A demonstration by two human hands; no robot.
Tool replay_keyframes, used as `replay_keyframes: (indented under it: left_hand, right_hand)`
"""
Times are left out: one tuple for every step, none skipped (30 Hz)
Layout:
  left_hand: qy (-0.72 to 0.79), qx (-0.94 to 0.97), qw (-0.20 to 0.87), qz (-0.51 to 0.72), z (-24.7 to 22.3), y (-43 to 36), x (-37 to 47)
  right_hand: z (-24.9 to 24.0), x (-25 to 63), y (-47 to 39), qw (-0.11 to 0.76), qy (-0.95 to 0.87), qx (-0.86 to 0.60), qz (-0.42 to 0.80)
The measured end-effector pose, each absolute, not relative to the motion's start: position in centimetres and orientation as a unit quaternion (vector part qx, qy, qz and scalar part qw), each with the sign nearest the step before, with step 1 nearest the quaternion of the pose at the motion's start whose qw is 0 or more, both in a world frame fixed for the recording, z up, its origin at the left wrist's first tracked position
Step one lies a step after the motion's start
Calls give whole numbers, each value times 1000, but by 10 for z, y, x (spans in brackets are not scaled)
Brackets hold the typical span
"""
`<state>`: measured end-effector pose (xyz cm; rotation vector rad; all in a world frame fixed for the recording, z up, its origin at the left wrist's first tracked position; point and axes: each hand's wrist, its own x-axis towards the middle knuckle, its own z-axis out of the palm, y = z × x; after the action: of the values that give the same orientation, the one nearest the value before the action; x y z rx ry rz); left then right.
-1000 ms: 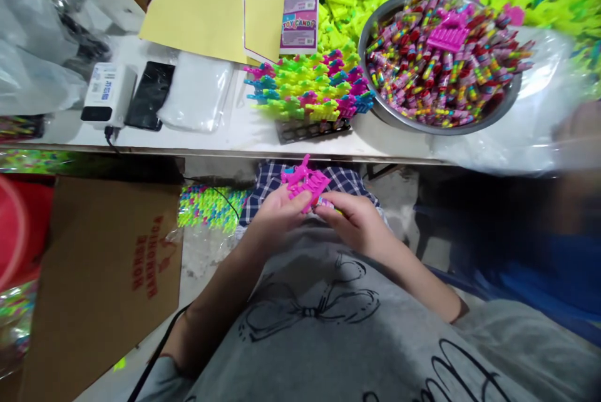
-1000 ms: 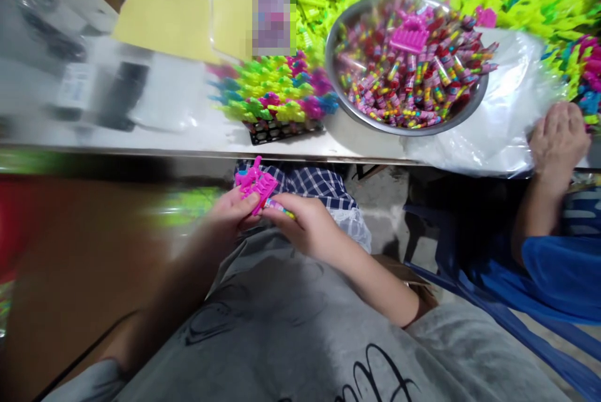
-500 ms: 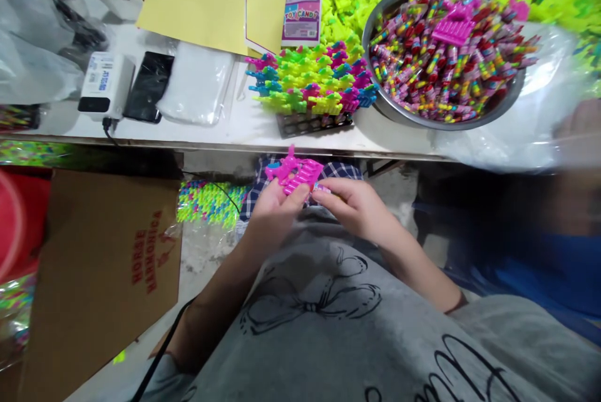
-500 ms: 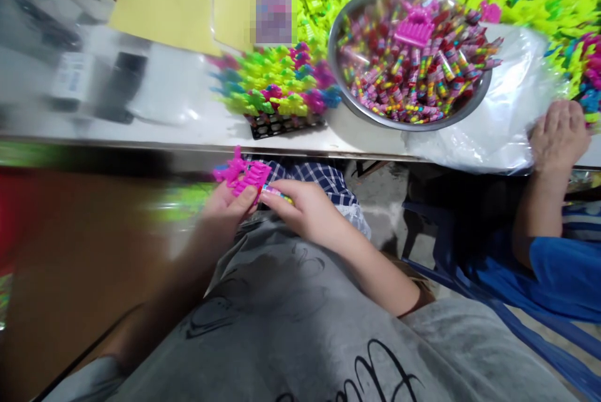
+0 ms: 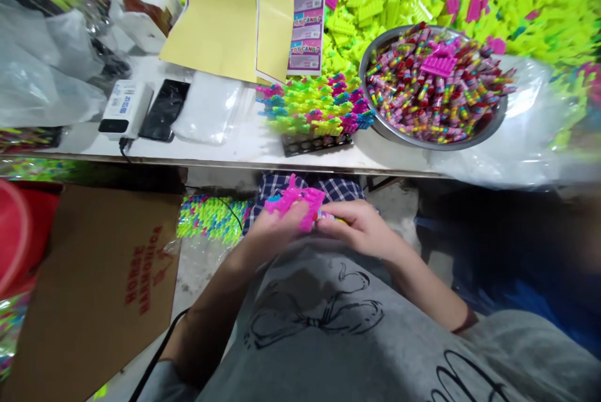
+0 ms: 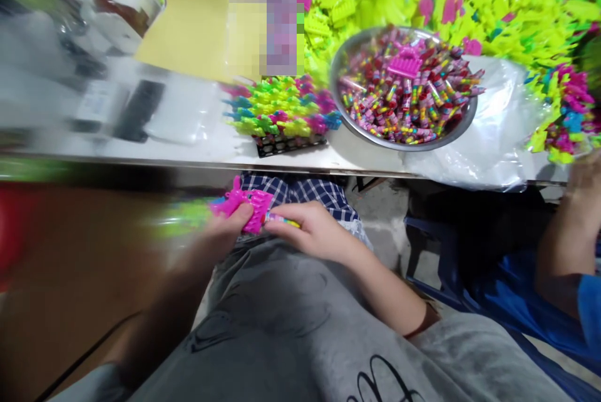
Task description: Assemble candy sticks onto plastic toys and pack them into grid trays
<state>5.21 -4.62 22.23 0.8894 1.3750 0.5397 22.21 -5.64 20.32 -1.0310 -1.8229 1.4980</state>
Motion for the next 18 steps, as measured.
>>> replay_keyframes:
  left_hand:
    - [620,415,628,220,220,-46,51]
    - [640,429,604,204,218,-46,51]
    - [661,436,581,190,215,-47,50]
    - [682,436,560,179,212,-48,50]
    - [696,433,547,172,209,-50,50]
    - [700,428,545,170,207,-51,50]
    - [694,424,554,175,205,-52,51]
    - [679,422,572,185,203,-52,51]
    - [661,417,591,199,202,-52,51]
    - [641,412,612,211,200,-51,50]
    - [620,408,633,219,199,-49,48]
    - [600,410,650,222,199,-46,46]
    - [581,415,664,222,198,-43,43]
    - [564,424,673,222,198,-39,40]
    - [551,436,676,222,199,-35,37]
    - [543,450,672,223,199,-31,35]
    - [540,466,664,223,199,-28,32]
    - [539,483,655,219,198,-25,30]
  right_hand:
    - [203,223,-56,279,-685,-377,557]
    - [202,223,-56,279,-690,-371,556]
    - [202,224,-56,277,-694,-366,555]
    - [202,224,-55,275,-697,-365,553]
    - [202,224,-55,270,-700,-368,549]
    - [203,223,-54,264,-703,-374,545]
    - [203,223,-54,253,-704,-383,541]
    - [204,222,-53,240,-705,-393,539]
    - [205,220,-52,227,-705,-404,538]
    - [205,219,-51,214,-705,-412,537]
    - [205,217,-50,203,-705,-417,536]
    - [203,215,-49,198,-705,-422,535]
    - [201,212,-47,197,-702,-429,533]
    - [198,210,-46,199,-698,-437,531]
    - [194,208,-44,205,-693,-445,528]
    - [189,206,-42,213,-689,-452,525]
    - [185,205,-40,222,-690,-458,514]
    - [180,205,-38,233,-699,-462,494]
